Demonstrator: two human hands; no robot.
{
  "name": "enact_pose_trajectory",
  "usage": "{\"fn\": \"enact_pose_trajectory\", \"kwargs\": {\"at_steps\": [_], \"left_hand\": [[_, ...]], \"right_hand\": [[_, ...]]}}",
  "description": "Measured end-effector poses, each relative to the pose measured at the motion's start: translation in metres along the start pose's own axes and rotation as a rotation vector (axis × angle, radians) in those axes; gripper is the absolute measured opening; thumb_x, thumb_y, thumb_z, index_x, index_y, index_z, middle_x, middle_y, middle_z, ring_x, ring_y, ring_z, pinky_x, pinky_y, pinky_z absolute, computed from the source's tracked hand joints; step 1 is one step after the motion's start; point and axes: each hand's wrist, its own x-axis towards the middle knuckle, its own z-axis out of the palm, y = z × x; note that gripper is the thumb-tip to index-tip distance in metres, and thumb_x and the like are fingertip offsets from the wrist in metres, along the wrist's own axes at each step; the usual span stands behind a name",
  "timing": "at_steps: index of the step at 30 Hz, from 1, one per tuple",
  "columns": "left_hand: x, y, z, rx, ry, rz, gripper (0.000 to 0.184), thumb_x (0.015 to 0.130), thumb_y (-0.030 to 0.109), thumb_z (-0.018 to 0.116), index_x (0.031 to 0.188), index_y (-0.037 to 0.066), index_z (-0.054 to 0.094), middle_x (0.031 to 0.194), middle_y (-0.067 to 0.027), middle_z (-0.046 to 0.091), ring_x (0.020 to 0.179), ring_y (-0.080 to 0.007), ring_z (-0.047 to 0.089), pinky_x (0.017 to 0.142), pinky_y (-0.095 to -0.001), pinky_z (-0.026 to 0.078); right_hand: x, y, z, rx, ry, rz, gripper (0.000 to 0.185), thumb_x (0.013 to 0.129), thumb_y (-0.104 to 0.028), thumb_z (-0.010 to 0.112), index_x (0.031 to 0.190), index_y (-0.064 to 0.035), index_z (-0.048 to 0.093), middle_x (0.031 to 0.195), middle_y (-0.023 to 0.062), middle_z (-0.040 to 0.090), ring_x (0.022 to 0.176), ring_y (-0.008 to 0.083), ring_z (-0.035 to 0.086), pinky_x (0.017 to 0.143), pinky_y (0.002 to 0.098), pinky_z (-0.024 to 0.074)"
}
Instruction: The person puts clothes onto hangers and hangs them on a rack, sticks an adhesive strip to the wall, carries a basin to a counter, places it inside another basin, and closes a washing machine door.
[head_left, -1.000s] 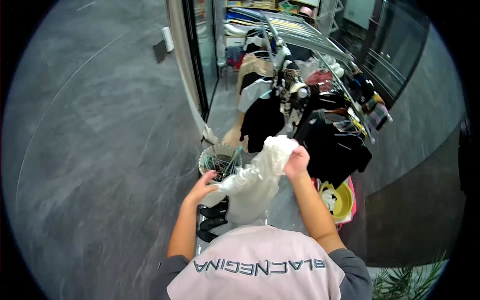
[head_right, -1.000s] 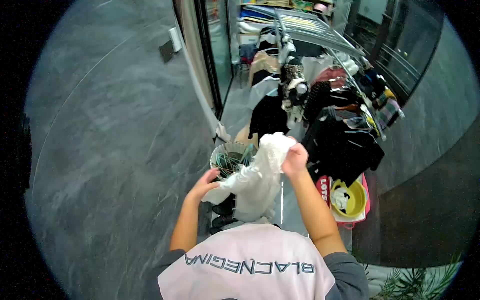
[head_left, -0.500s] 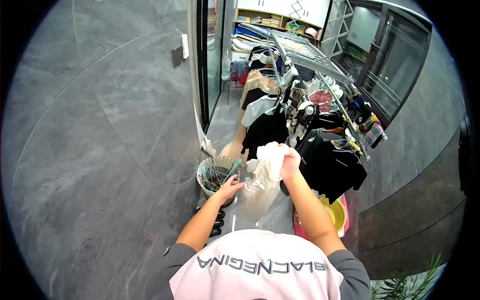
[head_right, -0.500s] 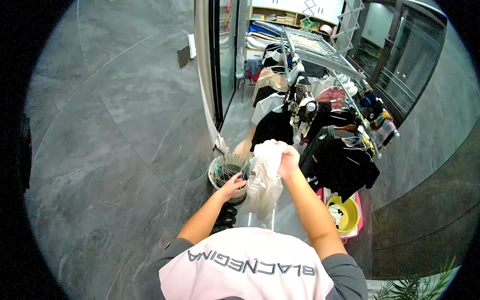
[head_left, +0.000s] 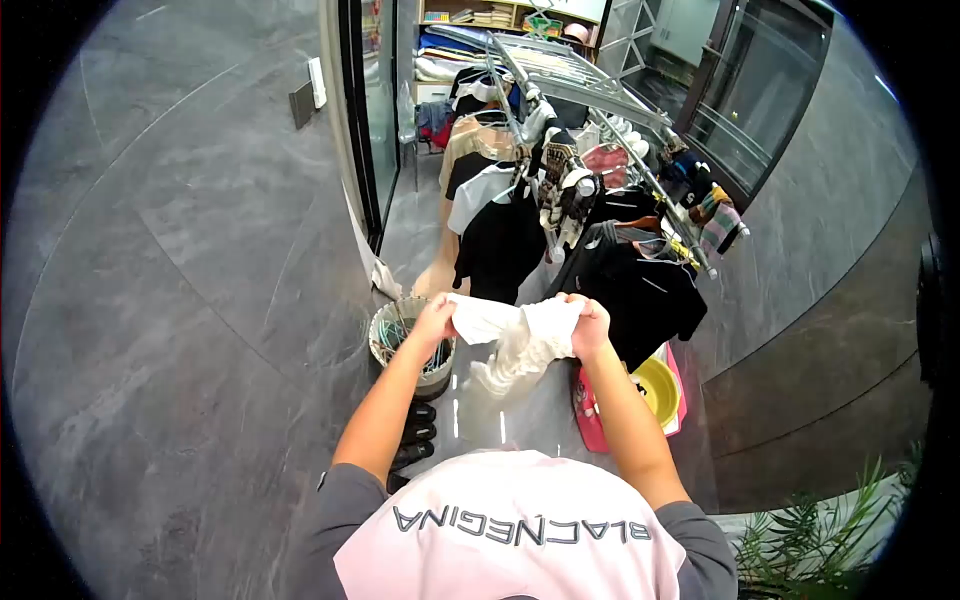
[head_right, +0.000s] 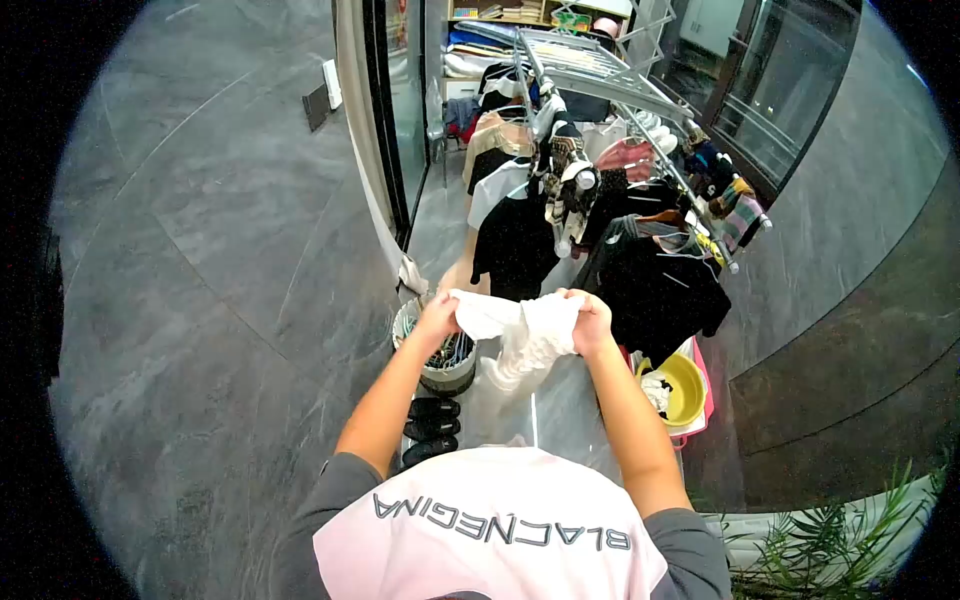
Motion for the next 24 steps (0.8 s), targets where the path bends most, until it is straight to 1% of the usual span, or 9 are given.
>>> {"fn": "enact_pose_trajectory", "kwargs": {"at_steps": [4, 7, 9, 11, 13, 16, 19, 21, 24], "left_hand": [[-0.009, 0.025, 0.014, -0.111, 0.0, -0.038, 0.021, 0.095, 0.025, 0.041, 0.104, 0.005, 0.043, 0.1, -0.0163, 0.059, 0.089, -0.0259, 0.061, 0.076, -0.036, 0.051], [-0.015, -0.021, 0.04, -0.128, 0.009, 0.088, 0.028, 0.087, 0.014, 0.052, 0.111, 0.004, 0.041, 0.129, -0.0144, 0.044, 0.112, -0.0253, 0.048, 0.09, -0.0386, 0.042], [-0.024, -0.078, 0.047, 0.378, 0.308, 0.353, 0.037, 0.077, 0.005, 0.055, 0.112, 0.004, 0.04, 0.13, -0.0097, 0.04, 0.114, -0.0229, 0.044, 0.091, -0.0365, 0.039], [-0.033, -0.124, 0.036, 0.52, 0.383, 0.462, 0.043, 0.075, 0.001, 0.055, 0.116, 0.003, 0.04, 0.11, -0.0089, 0.048, 0.102, -0.0195, 0.05, 0.085, -0.0317, 0.042], [-0.04, -0.142, 0.035, 0.283, 0.039, 0.301, 0.038, 0.079, 0.006, 0.058, 0.114, 0.002, 0.043, 0.101, -0.0078, 0.053, 0.09, -0.0161, 0.053, 0.078, -0.0278, 0.044], [-0.061, -0.135, 0.049, 0.332, -0.18, 0.033, 0.03, 0.08, 0.02, 0.065, 0.102, 0.002, 0.054, 0.089, -0.0041, 0.058, 0.079, -0.0124, 0.054, 0.072, -0.0283, 0.045], [-0.06, -0.102, 0.031, 0.92, -0.161, 0.014, 0.032, 0.082, 0.033, 0.059, 0.08, 0.0, 0.06, 0.068, -0.0078, 0.058, 0.064, -0.0135, 0.051, 0.06, -0.0304, 0.043], [-0.055, -0.08, 0.008, 0.916, -0.069, 0.217, 0.019, 0.082, 0.019, 0.055, 0.079, 0.001, 0.06, 0.068, -0.0085, 0.057, 0.065, -0.016, 0.054, 0.061, -0.0315, 0.043], [-0.064, -0.022, 0.004, 0.129, 0.151, -0.066, 0.015, 0.085, 0.012, 0.045, 0.091, 0.004, 0.057, 0.083, -0.005, 0.059, 0.077, -0.0167, 0.057, 0.07, -0.0298, 0.044]], "right_hand": [[-0.009, 0.021, 0.022, 0.021, 0.018, -0.03, 0.02, 0.065, -0.02, 0.043, 0.06, -0.0044, 0.055, 0.08, 0.0166, 0.059, 0.084, 0.034, 0.055, 0.095, 0.0454, 0.0373], [-0.001, 0.03, 0.046, 0.158, 0.017, -0.044, 0.016, 0.066, -0.017, 0.044, 0.06, -0.0044, 0.051, 0.081, 0.0146, 0.06, 0.088, 0.0376, 0.056, 0.096, 0.0485, 0.0373], [0.005, 0.026, 0.058, 0.158, -0.03, -0.104, 0.014, 0.065, -0.017, 0.044, 0.056, -0.0074, 0.047, 0.075, 0.0121, 0.057, 0.081, 0.0311, 0.055, 0.097, 0.0456, 0.0356], [0.006, 0.019, 0.065, 0.146, -0.012, -0.161, 0.014, 0.065, -0.018, 0.044, 0.056, -0.0076, 0.047, 0.072, 0.0111, 0.056, 0.078, 0.0297, 0.055, 0.097, 0.0442, 0.0354], [0.005, 0.014, 0.069, 0.161, 0.011, -0.174, 0.015, 0.065, -0.018, 0.043, 0.055, -0.0073, 0.046, 0.068, 0.0108, 0.054, 0.076, 0.0289, 0.054, 0.094, 0.0439, 0.0374], [0.007, 0.012, 0.048, 0.14, -0.093, -0.225, 0.015, 0.066, -0.018, 0.042, 0.06, -0.0068, 0.051, 0.071, 0.0098, 0.053, 0.08, 0.0286, 0.052, 0.094, 0.0446, 0.0358], [0.003, 0.011, 0.046, 0.162, -0.035, -0.282, 0.013, 0.064, -0.018, 0.043, 0.058, -0.0069, 0.047, 0.069, 0.0104, 0.05, 0.074, 0.0284, 0.048, 0.09, 0.0446, 0.0374], [-0.003, 0.009, 0.042, 0.204, 0.097, -0.316, 0.014, 0.064, -0.018, 0.043, 0.059, -0.0063, 0.047, 0.07, 0.011, 0.051, 0.075, 0.0289, 0.049, 0.086, 0.0432, 0.0404], [-0.005, 0.004, 0.002, -0.183, 0.037, -0.168, 0.017, 0.068, -0.02, 0.042, 0.061, -0.0047, 0.047, 0.072, 0.0115, 0.053, 0.07, 0.0268, 0.05, 0.07, 0.0375, 0.0442]]}}
